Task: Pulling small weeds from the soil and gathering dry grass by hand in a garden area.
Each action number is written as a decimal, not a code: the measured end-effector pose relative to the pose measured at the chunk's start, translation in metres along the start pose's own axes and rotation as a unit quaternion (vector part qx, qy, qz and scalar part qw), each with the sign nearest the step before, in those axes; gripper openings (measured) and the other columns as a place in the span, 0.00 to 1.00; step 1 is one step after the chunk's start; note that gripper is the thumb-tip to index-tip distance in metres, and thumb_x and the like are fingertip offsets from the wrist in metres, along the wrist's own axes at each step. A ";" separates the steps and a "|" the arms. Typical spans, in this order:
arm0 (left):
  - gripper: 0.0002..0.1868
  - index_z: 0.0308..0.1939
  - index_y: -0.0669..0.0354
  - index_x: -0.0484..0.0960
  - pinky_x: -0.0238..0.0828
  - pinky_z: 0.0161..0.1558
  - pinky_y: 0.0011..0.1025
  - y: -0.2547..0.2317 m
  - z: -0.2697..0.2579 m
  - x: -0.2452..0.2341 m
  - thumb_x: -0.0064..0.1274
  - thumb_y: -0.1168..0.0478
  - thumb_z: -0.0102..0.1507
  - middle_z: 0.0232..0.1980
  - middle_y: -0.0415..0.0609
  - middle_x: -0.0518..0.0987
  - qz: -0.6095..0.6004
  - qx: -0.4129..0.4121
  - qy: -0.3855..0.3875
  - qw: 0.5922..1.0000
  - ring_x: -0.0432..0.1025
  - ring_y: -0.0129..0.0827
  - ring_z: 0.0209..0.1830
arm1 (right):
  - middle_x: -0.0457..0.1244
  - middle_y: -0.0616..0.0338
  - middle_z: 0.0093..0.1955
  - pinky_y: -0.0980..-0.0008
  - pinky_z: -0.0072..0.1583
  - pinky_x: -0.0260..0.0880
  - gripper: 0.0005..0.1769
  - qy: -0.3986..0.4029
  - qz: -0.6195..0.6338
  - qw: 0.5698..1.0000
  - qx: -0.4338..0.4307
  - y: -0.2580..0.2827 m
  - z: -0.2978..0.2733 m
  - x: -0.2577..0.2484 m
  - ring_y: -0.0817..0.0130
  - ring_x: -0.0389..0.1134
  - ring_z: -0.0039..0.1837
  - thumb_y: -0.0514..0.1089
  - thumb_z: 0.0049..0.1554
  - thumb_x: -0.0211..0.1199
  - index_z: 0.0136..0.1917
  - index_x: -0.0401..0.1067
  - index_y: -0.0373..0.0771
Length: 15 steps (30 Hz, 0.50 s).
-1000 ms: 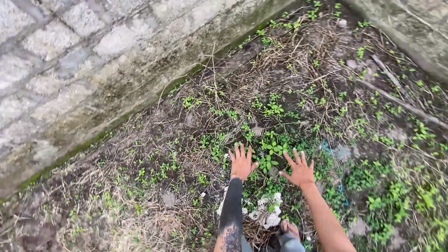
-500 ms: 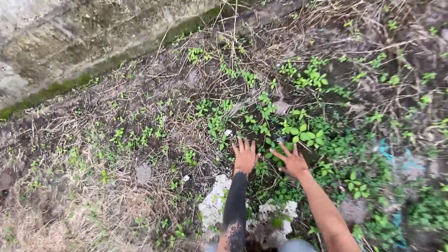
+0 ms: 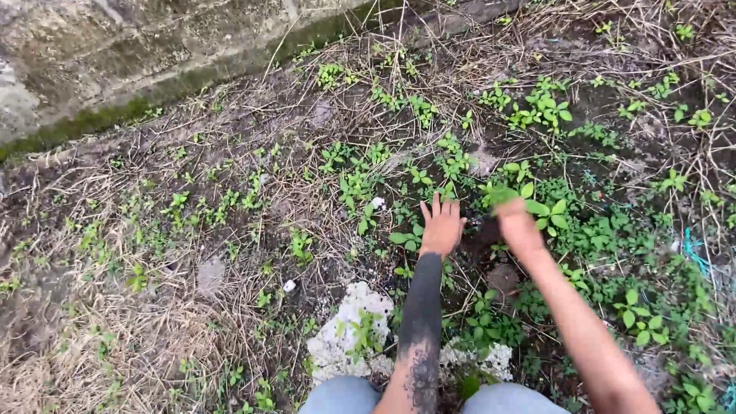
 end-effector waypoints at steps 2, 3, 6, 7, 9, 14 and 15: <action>0.26 0.71 0.62 0.65 0.38 0.75 0.67 0.013 0.008 0.015 0.41 0.52 0.72 0.72 0.61 0.66 0.001 -0.037 -0.030 0.999 0.46 0.60 0.81 | 0.62 0.56 0.46 0.69 0.60 0.67 0.16 -0.080 0.005 0.996 0.032 -0.038 0.004 -0.027 0.62 0.62 0.57 0.34 0.62 0.51 0.58 0.74 0.46; 0.26 0.71 0.62 0.65 0.38 0.75 0.67 0.013 0.009 0.020 0.41 0.52 0.72 0.72 0.61 0.66 -0.002 -0.037 -0.027 0.999 0.46 0.60 0.81 | 0.62 0.56 0.46 0.69 0.60 0.67 0.16 -0.077 0.004 0.997 0.032 -0.057 0.009 -0.023 0.62 0.62 0.57 0.34 0.62 0.51 0.58 0.74 0.46; 0.24 0.70 0.59 0.64 0.39 0.74 0.70 0.020 0.005 0.025 0.41 0.58 0.70 0.70 0.61 0.67 0.007 -0.048 -0.053 0.997 0.49 0.60 0.80 | 0.60 0.60 0.47 0.74 0.49 0.73 0.18 -0.022 -0.007 1.000 0.021 -0.077 0.019 -0.018 0.65 0.61 0.54 0.34 0.56 0.62 0.60 0.74 0.45; 0.25 0.70 0.58 0.64 0.38 0.74 0.70 0.023 0.001 0.028 0.44 0.58 0.69 0.71 0.61 0.67 0.034 -0.060 -0.037 0.997 0.49 0.60 0.80 | 0.63 0.55 0.55 0.71 0.57 0.73 0.19 0.070 -0.016 0.997 0.034 -0.066 0.021 -0.016 0.64 0.63 0.60 0.43 0.61 0.58 0.65 0.71 0.45; 0.26 0.69 0.57 0.65 0.36 0.73 0.71 0.029 -0.005 0.033 0.47 0.57 0.67 0.71 0.61 0.67 0.058 -0.077 -0.022 0.995 0.48 0.60 0.80 | 0.65 0.50 0.63 0.68 0.65 0.74 0.23 0.164 -0.026 0.985 0.041 -0.045 0.020 -0.017 0.63 0.65 0.66 0.52 0.65 0.54 0.71 0.69 0.45; 0.29 0.69 0.56 0.64 0.31 0.71 0.76 0.049 -0.006 0.044 0.51 0.54 0.66 0.70 0.60 0.68 0.103 -0.104 -0.013 0.989 0.49 0.58 0.79 | 0.44 0.58 0.85 0.47 0.79 0.48 0.54 0.262 -0.044 0.960 0.092 -0.025 0.017 0.042 0.57 0.40 0.85 0.86 0.57 0.35 0.84 0.45 0.52; 0.29 0.69 0.56 0.64 0.31 0.71 0.76 0.052 -0.007 0.044 0.51 0.54 0.66 0.70 0.60 0.68 0.104 -0.104 -0.014 0.989 0.49 0.58 0.79 | 0.44 0.58 0.85 0.47 0.79 0.48 0.54 0.260 -0.044 0.960 0.092 -0.027 0.017 0.067 0.57 0.40 0.85 0.86 0.57 0.35 0.84 0.45 0.52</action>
Point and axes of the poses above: each hand's wrist, its own z-axis towards the middle knuckle, its own x-axis out of the palm, y = z × x, the point moved 10 cm from there along z, towards the middle knuckle
